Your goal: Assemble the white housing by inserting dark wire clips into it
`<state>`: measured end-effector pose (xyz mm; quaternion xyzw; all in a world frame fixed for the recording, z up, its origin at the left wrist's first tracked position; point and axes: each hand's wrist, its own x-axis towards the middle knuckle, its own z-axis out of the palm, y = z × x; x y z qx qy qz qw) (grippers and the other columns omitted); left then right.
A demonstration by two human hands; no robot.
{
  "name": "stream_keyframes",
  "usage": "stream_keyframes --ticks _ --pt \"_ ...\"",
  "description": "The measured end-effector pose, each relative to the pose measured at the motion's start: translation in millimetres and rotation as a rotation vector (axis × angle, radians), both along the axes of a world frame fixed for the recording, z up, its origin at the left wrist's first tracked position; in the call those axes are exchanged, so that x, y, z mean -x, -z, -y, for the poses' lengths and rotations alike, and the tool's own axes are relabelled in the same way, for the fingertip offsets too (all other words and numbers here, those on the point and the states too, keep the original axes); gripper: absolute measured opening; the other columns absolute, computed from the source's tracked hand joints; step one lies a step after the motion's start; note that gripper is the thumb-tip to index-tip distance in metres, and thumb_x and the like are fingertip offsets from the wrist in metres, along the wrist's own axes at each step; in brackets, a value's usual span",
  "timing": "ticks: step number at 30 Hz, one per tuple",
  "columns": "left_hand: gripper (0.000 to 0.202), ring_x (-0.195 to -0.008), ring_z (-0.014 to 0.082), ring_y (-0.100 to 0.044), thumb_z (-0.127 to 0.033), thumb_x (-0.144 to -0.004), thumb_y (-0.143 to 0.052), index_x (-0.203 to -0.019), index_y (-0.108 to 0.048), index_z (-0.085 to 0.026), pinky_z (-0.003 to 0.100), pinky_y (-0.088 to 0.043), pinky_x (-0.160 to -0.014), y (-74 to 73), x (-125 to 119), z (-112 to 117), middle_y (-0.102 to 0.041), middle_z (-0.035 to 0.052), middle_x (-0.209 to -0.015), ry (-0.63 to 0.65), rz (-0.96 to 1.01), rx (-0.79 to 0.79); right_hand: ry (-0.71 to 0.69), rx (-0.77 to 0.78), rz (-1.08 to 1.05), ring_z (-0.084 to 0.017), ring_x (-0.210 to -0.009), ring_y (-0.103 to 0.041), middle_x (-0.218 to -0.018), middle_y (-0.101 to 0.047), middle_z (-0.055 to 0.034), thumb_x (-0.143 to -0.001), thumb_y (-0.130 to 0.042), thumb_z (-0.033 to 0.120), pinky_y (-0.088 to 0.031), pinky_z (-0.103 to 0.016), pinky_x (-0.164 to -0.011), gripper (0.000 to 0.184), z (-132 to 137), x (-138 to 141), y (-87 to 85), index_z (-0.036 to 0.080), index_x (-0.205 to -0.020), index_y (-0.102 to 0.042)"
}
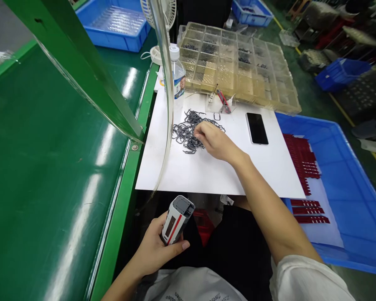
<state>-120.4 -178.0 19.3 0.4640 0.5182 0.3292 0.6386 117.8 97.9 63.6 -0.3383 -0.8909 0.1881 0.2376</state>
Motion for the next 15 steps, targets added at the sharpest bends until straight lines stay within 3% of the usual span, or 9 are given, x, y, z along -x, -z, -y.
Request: stream_keyframes --ticks 5,7,11,13,15 --pt "0.041 -0.061 0.0143 -0.052 -0.049 -0.082 -0.094 -0.087 -0.066 -0.019 0.024 -0.042 -0.058 1.7 -2 -1 -0.064 -0.0008 -0.070 -0.008 -0.005 0.007 0.116 0.199 0.003 -0.021 -0.087 -0.066 -0.099 -0.071 -0.0049 -0.117 -0.045 0.029 -0.051 -0.034 -0.081 0.014 24 -75 -14.1 0.024 -0.107 -0.054" --pt "0.043 -0.063 0.0149 -0.052 -0.053 -0.082 -0.094 -0.087 -0.068 -0.019 0.025 -0.043 -0.059 2.7 -2 1 -0.063 -0.0007 -0.072 0.014 -0.018 -0.015 0.094 0.256 0.095 -0.021 -0.081 -0.064 -0.092 -0.069 -0.0032 -0.115 -0.046 0.027 -0.050 -0.034 -0.076 0.014 29 -98 -13.1 0.025 -0.104 -0.055" --pt "0.040 -0.070 0.0184 -0.057 -0.056 -0.091 -0.087 -0.099 -0.074 -0.019 0.028 -0.049 -0.066 5.8 -2 5 -0.066 0.0016 -0.079 0.094 -0.118 -0.055 -0.026 0.291 0.292 -0.023 -0.084 -0.066 -0.098 -0.069 -0.0068 -0.110 -0.050 0.025 -0.053 -0.036 -0.078 0.018 32 -116 3.5 0.022 -0.099 -0.064" --pt "0.040 -0.073 0.0194 -0.058 -0.056 -0.095 -0.083 -0.108 -0.076 -0.019 0.028 -0.050 -0.068 7.0 -1 7 -0.067 0.0023 -0.082 0.123 -0.170 -0.052 -0.015 0.234 0.270 -0.025 -0.095 -0.070 -0.112 -0.071 -0.0102 -0.112 -0.050 0.028 -0.058 -0.039 -0.087 0.022 34 -118 12.6 0.022 -0.106 -0.071" --pt "0.039 -0.073 0.0191 -0.057 -0.058 -0.097 -0.081 -0.107 -0.077 -0.020 0.027 -0.048 -0.067 7.3 -1 7 -0.067 0.0022 -0.082 0.125 -0.200 -0.044 0.014 0.168 0.201 -0.028 -0.108 -0.072 -0.121 -0.074 -0.0120 -0.114 -0.047 0.028 -0.060 -0.045 -0.097 0.027 38 -122 19.0 0.023 -0.119 -0.074"
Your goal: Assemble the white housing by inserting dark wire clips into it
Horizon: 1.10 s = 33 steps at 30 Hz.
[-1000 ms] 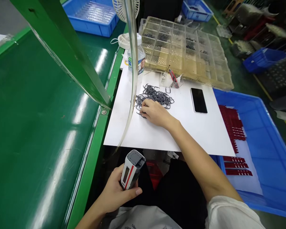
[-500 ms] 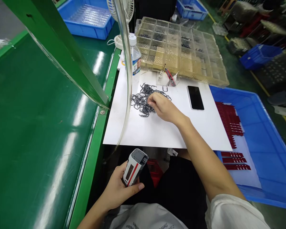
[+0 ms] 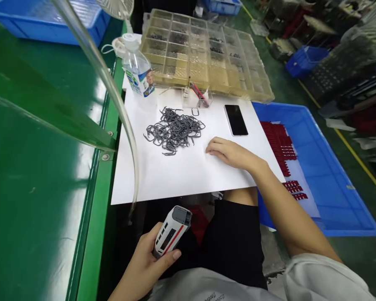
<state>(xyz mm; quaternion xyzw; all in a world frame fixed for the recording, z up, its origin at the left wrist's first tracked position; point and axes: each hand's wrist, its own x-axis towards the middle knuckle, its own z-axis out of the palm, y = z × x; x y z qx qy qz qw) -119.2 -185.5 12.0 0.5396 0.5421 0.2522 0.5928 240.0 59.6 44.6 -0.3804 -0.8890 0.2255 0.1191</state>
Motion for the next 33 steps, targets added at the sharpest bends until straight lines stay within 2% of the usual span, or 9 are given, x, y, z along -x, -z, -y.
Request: stream_keyframes --ticks 5,8,10,12,14,18,21,28,33 --pt "0.048 -0.069 0.0185 -0.056 -0.068 -0.094 -0.082 -0.094 -0.076 -0.020 0.027 -0.048 -0.065 2.9 2 2 -0.065 0.0007 -0.076 -0.022 -0.081 -0.059 0.088 -0.172 -0.127 -0.035 -0.132 -0.070 -0.142 -0.076 -0.0151 -0.111 -0.066 0.037 -0.059 -0.061 -0.114 0.033 9 -18 10.7 0.023 -0.139 -0.075" --pt "0.050 -0.071 0.0204 -0.062 -0.069 -0.086 -0.090 -0.092 -0.077 -0.021 0.029 -0.054 -0.068 7.3 6 2 -0.068 0.0001 -0.076 -0.030 -0.187 -0.187 0.137 -0.187 -0.203 -0.032 -0.120 -0.077 -0.132 -0.082 -0.0110 -0.111 -0.069 0.039 -0.065 -0.055 -0.107 0.024 16 -24 17.3 0.027 -0.125 -0.084" --pt "0.044 -0.066 0.0182 -0.058 -0.062 -0.091 -0.088 -0.089 -0.074 -0.021 0.027 -0.052 -0.063 7.9 7 0 -0.064 -0.0013 -0.073 0.029 -0.192 -0.231 0.185 -0.196 -0.283 -0.030 -0.110 -0.080 -0.122 -0.085 -0.0099 -0.111 -0.069 0.036 -0.068 -0.050 -0.100 0.021 32 -18 17.7 0.027 -0.115 -0.088" --pt "0.037 -0.061 0.0146 -0.052 -0.053 -0.096 -0.085 -0.088 -0.071 -0.020 0.025 -0.046 -0.058 5.1 5 -3 -0.059 -0.0035 -0.069 0.090 -0.153 -0.243 0.263 -0.182 -0.397 -0.027 -0.111 -0.081 -0.122 -0.086 -0.0105 -0.111 -0.071 0.029 -0.069 -0.044 -0.100 0.020 61 0 11.5 0.025 -0.119 -0.088" --pt "0.034 -0.059 0.0122 -0.048 -0.047 -0.097 -0.084 -0.086 -0.067 -0.020 0.023 -0.040 -0.056 0.3 0 -6 -0.055 -0.0051 -0.068 0.130 -0.101 -0.241 0.286 -0.070 -0.547 -0.023 -0.115 -0.081 -0.128 -0.084 -0.0100 -0.110 -0.073 0.022 -0.069 -0.039 -0.102 0.022 102 26 -1.6 0.024 -0.128 -0.085" --pt "0.030 -0.060 0.0098 -0.046 -0.040 -0.097 -0.084 -0.090 -0.063 -0.019 0.021 -0.036 -0.055 -7.0 -8 -9 -0.053 -0.0065 -0.070 0.202 0.007 -0.204 0.175 0.174 -0.762 -0.019 -0.116 -0.079 -0.130 -0.083 -0.0084 -0.107 -0.077 0.018 -0.069 -0.032 -0.096 0.028 179 77 -30.9 0.025 -0.133 -0.083" --pt "0.029 -0.061 0.0099 -0.047 -0.041 -0.098 -0.084 -0.095 -0.065 -0.019 0.021 -0.037 -0.056 -8.6 -12 -6 -0.055 -0.0061 -0.073 0.244 0.068 -0.178 0.211 0.161 -0.770 -0.020 -0.117 -0.075 -0.130 -0.082 -0.0101 -0.108 -0.076 0.017 -0.068 -0.034 -0.096 0.029 207 93 -36.7 0.024 -0.135 -0.083" --pt "0.031 -0.062 0.0103 -0.048 -0.041 -0.098 -0.086 -0.095 -0.065 -0.019 0.022 -0.037 -0.056 -11.2 -17 3 -0.056 -0.0053 -0.074 0.293 0.153 -0.167 0.259 0.097 -0.747 -0.021 -0.113 -0.072 -0.134 -0.081 -0.0109 -0.109 -0.072 0.014 -0.067 -0.036 -0.091 0.032 226 85 -39.0 0.024 -0.138 -0.081" --pt "0.029 -0.061 0.0105 -0.049 -0.039 -0.100 -0.084 -0.096 -0.063 -0.020 0.023 -0.038 -0.056 -7.2 -21 9 -0.058 -0.0051 -0.075 0.321 0.149 -0.179 0.210 -0.076 -0.572 -0.027 -0.124 -0.070 -0.144 -0.077 -0.0176 -0.111 -0.070 0.020 -0.067 -0.047 -0.101 0.040 244 84 -46.2 0.016 -0.151 -0.070"
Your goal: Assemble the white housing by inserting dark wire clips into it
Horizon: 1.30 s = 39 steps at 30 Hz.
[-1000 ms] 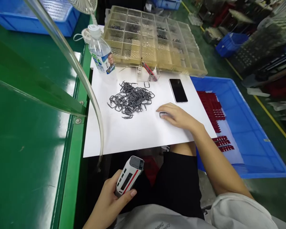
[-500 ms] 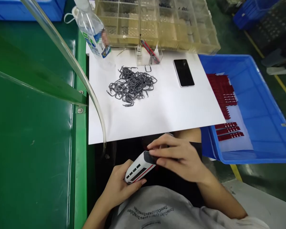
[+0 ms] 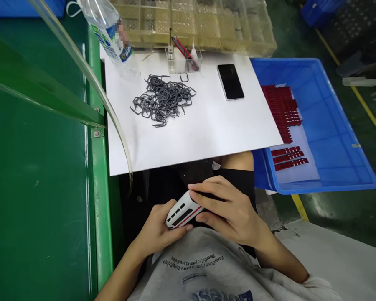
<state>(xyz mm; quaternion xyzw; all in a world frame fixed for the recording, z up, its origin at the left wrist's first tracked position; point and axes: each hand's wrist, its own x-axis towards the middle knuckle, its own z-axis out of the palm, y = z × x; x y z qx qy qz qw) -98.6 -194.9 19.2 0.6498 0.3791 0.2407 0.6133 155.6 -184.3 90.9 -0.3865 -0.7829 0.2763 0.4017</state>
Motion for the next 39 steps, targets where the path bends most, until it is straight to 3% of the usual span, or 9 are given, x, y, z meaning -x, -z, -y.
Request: stream_keyframes --ticks 6,12,19,22,25,28,31,33,39 --pt "0.027 -0.057 0.0089 -0.047 -0.035 -0.100 -0.081 -0.092 -0.061 -0.020 0.021 -0.035 -0.053 0.7 -7 10 -0.053 -0.0069 -0.071 -0.027 -0.092 -0.113 0.088 -0.110 0.218 -0.029 -0.121 -0.073 -0.146 -0.077 -0.0174 -0.111 -0.069 0.019 -0.071 -0.048 -0.097 0.047 20 -3 4.8 0.012 -0.157 -0.062" --pt "0.032 -0.058 0.0100 -0.049 -0.036 -0.096 -0.083 -0.085 -0.057 -0.021 0.022 -0.035 -0.054 -6.1 -16 14 -0.055 -0.0065 -0.070 0.155 -0.052 0.011 0.097 -0.266 0.319 -0.031 -0.115 -0.079 -0.138 -0.080 -0.0248 -0.108 -0.074 0.018 -0.075 -0.051 -0.096 0.052 52 -22 6.3 -0.001 -0.154 -0.061" --pt "0.021 -0.059 0.0119 -0.052 -0.031 -0.095 -0.077 -0.089 -0.059 -0.022 0.024 -0.037 -0.057 -10.3 -28 23 -0.058 -0.0056 -0.073 0.241 -0.131 -0.051 0.160 -0.118 0.143 -0.031 -0.124 -0.080 -0.142 -0.079 -0.0191 -0.108 -0.071 0.012 -0.078 -0.051 -0.093 0.061 83 -31 4.9 0.010 -0.166 -0.054" --pt "0.021 -0.058 0.0115 -0.053 -0.031 -0.095 -0.076 -0.089 -0.058 -0.022 0.024 -0.037 -0.056 -12.4 -31 28 -0.058 -0.0062 -0.072 0.264 -0.146 -0.075 0.200 -0.110 0.178 -0.030 -0.128 -0.078 -0.141 -0.079 -0.0208 -0.108 -0.070 0.009 -0.076 -0.052 -0.098 0.058 94 -34 4.3 0.007 -0.164 -0.056" --pt "0.016 -0.055 0.0124 -0.056 -0.031 -0.099 -0.072 -0.094 -0.060 -0.022 0.025 -0.036 -0.056 -12.4 -34 31 -0.062 -0.0057 -0.072 0.211 -0.267 -0.269 0.248 -0.048 0.248 -0.030 -0.126 -0.078 -0.141 -0.079 -0.0215 -0.103 -0.072 0.002 -0.075 -0.050 -0.097 0.062 102 -41 6.3 0.008 -0.163 -0.058" --pt "0.015 -0.054 0.0134 -0.057 -0.033 -0.102 -0.070 -0.099 -0.061 -0.022 0.025 -0.037 -0.055 -11.8 -38 31 -0.064 -0.0053 -0.071 0.189 -0.326 -0.418 0.256 0.002 0.149 -0.030 -0.123 -0.076 -0.144 -0.076 -0.0191 -0.104 -0.069 0.003 -0.074 -0.051 -0.098 0.062 104 -48 13.7 0.016 -0.164 -0.059" --pt "0.016 -0.054 0.0130 -0.059 -0.034 -0.103 -0.070 -0.099 -0.060 -0.022 0.024 -0.039 -0.054 -11.9 -42 32 -0.065 -0.0051 -0.072 0.213 -0.293 -0.392 0.258 -0.039 0.052 -0.031 -0.127 -0.075 -0.137 -0.076 -0.0183 -0.105 -0.066 0.002 -0.071 -0.055 -0.107 0.061 106 -48 22.8 0.014 -0.165 -0.059" --pt "0.017 -0.054 0.0124 -0.059 -0.035 -0.104 -0.071 -0.099 -0.060 -0.022 0.023 -0.041 -0.054 -12.0 -45 33 -0.065 -0.0051 -0.072 0.207 -0.271 -0.368 0.287 -0.054 0.003 -0.032 -0.130 -0.073 -0.138 -0.076 -0.0178 -0.104 -0.065 0.001 -0.072 -0.054 -0.104 0.062 108 -45 26.3 0.014 -0.165 -0.059" --pt "0.017 -0.053 0.0123 -0.057 -0.034 -0.103 -0.071 -0.101 -0.061 -0.021 0.023 -0.041 -0.052 -10.7 -47 36 -0.064 -0.0055 -0.070 0.174 -0.287 -0.363 0.319 0.072 0.003 -0.032 -0.130 -0.073 -0.144 -0.076 -0.0149 -0.102 -0.063 -0.001 -0.072 -0.055 -0.103 0.069 110 -40 19.2 0.021 -0.167 -0.058"
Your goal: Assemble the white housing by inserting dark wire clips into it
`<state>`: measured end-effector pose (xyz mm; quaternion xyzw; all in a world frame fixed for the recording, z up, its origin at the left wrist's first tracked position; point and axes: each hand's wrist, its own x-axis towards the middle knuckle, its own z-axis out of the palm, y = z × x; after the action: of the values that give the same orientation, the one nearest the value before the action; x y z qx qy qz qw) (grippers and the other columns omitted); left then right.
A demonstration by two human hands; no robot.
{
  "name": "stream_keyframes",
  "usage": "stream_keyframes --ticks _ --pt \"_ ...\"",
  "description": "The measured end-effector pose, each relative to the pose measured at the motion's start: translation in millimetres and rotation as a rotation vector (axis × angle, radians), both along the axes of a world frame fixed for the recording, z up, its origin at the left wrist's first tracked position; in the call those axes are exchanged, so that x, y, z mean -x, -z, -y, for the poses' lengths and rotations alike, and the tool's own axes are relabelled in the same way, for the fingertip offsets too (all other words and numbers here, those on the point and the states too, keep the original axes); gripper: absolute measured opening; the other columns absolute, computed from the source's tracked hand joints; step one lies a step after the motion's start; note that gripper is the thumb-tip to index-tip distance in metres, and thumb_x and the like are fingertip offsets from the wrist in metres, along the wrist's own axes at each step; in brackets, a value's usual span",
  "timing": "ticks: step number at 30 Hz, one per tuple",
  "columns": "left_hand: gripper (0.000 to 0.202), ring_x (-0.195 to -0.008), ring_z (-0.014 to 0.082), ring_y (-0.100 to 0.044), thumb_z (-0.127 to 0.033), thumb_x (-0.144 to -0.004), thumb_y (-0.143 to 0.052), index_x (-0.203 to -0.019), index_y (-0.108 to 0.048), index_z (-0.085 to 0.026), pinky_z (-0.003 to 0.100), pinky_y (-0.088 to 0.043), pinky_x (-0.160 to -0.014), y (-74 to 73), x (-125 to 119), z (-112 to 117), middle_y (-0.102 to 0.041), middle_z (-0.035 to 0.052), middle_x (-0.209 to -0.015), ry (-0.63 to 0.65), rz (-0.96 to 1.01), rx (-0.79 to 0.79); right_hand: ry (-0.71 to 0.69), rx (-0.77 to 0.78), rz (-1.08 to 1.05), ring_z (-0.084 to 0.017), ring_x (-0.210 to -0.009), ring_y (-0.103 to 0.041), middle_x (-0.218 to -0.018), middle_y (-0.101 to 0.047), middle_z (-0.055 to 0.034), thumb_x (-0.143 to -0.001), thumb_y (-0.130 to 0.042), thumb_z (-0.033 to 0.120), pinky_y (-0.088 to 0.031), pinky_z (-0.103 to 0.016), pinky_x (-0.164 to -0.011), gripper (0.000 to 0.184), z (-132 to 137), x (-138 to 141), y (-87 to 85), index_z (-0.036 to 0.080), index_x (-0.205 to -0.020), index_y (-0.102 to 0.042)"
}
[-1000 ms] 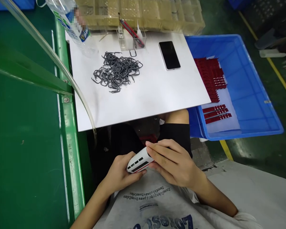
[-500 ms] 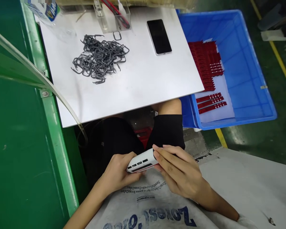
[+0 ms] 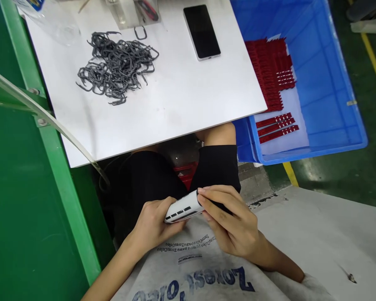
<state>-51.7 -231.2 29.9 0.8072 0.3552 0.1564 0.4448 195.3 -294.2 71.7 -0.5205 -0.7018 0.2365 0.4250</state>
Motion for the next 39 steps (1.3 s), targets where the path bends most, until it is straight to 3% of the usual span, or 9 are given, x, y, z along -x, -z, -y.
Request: stream_keyframes --ticks 8,15,21,25,30,33,36,39 --pt "0.017 -0.054 0.0148 -0.062 -0.037 -0.104 -0.069 -0.105 -0.063 -0.020 0.025 -0.045 -0.054 3.3 4 2 -0.065 -0.0043 -0.071 0.045 -0.018 -0.102 -0.145 -0.097 0.129 -0.031 -0.128 -0.079 -0.140 -0.081 -0.0135 -0.100 -0.070 0.000 -0.075 -0.051 -0.103 0.072 -1 -19 -3.8 0.015 -0.168 -0.054" --pt "0.019 -0.050 0.0170 -0.063 -0.038 -0.109 -0.063 -0.105 -0.064 -0.019 0.028 -0.043 -0.051 1.9 -3 7 -0.069 -0.0019 -0.069 -0.019 -0.116 -0.309 -0.040 -0.018 0.115 -0.031 -0.133 -0.078 -0.146 -0.079 -0.0118 -0.099 -0.071 0.000 -0.074 -0.053 -0.109 0.074 7 -19 0.6 0.019 -0.168 -0.055" --pt "0.015 -0.050 0.0140 -0.063 -0.035 -0.104 -0.066 -0.102 -0.063 -0.021 0.024 -0.043 -0.051 -4.6 -10 9 -0.067 -0.0043 -0.067 -0.028 -0.098 -0.146 -0.056 -0.185 0.121 -0.035 -0.132 -0.079 -0.146 -0.077 -0.0184 -0.099 -0.073 0.004 -0.076 -0.052 -0.104 0.071 4 -19 14.8 0.008 -0.168 -0.053" --pt "0.011 -0.051 0.0139 -0.063 -0.031 -0.102 -0.068 -0.105 -0.062 -0.021 0.023 -0.043 -0.050 -4.4 -7 14 -0.066 -0.0056 -0.068 -0.022 -0.105 -0.104 -0.080 -0.201 0.099 -0.033 -0.129 -0.081 -0.140 -0.081 -0.0179 -0.102 -0.073 0.009 -0.078 -0.051 -0.099 0.066 2 -22 19.3 0.009 -0.166 -0.056" --pt "0.015 -0.052 0.0161 -0.064 -0.036 -0.107 -0.064 -0.107 -0.059 -0.022 0.025 -0.045 -0.051 -2.7 -5 22 -0.065 -0.0048 -0.070 -0.025 -0.143 -0.188 -0.109 -0.180 0.126 -0.033 -0.130 -0.079 -0.137 -0.082 -0.0188 -0.103 -0.075 0.018 -0.076 -0.050 -0.103 0.062 1 -24 14.4 0.006 -0.162 -0.059" --pt "0.021 -0.052 0.0188 -0.066 -0.043 -0.113 -0.059 -0.110 -0.058 -0.022 0.028 -0.045 -0.052 -4.9 -6 22 -0.069 -0.0025 -0.073 -0.022 -0.195 -0.296 -0.035 -0.168 0.042 -0.031 -0.119 -0.082 -0.131 -0.083 -0.0139 -0.104 -0.075 0.021 -0.077 -0.048 -0.098 0.059 0 -19 14.3 0.016 -0.161 -0.063" --pt "0.024 -0.052 0.0201 -0.067 -0.045 -0.115 -0.055 -0.110 -0.058 -0.022 0.030 -0.044 -0.051 -8.9 -7 22 -0.068 -0.0023 -0.071 -0.041 -0.255 -0.341 0.066 -0.083 0.041 -0.031 -0.122 -0.080 -0.142 -0.079 -0.0157 -0.106 -0.072 0.014 -0.074 -0.049 -0.099 0.061 -2 -11 12.1 0.020 -0.165 -0.059" --pt "0.026 -0.051 0.0207 -0.067 -0.046 -0.117 -0.052 -0.109 -0.057 -0.021 0.031 -0.045 -0.050 -13.0 -8 23 -0.067 -0.0023 -0.070 -0.059 -0.292 -0.355 0.039 0.040 0.076 -0.032 -0.135 -0.074 -0.153 -0.073 -0.0174 -0.108 -0.065 0.010 -0.069 -0.055 -0.109 0.066 -3 -7 5.2 0.020 -0.172 -0.050"
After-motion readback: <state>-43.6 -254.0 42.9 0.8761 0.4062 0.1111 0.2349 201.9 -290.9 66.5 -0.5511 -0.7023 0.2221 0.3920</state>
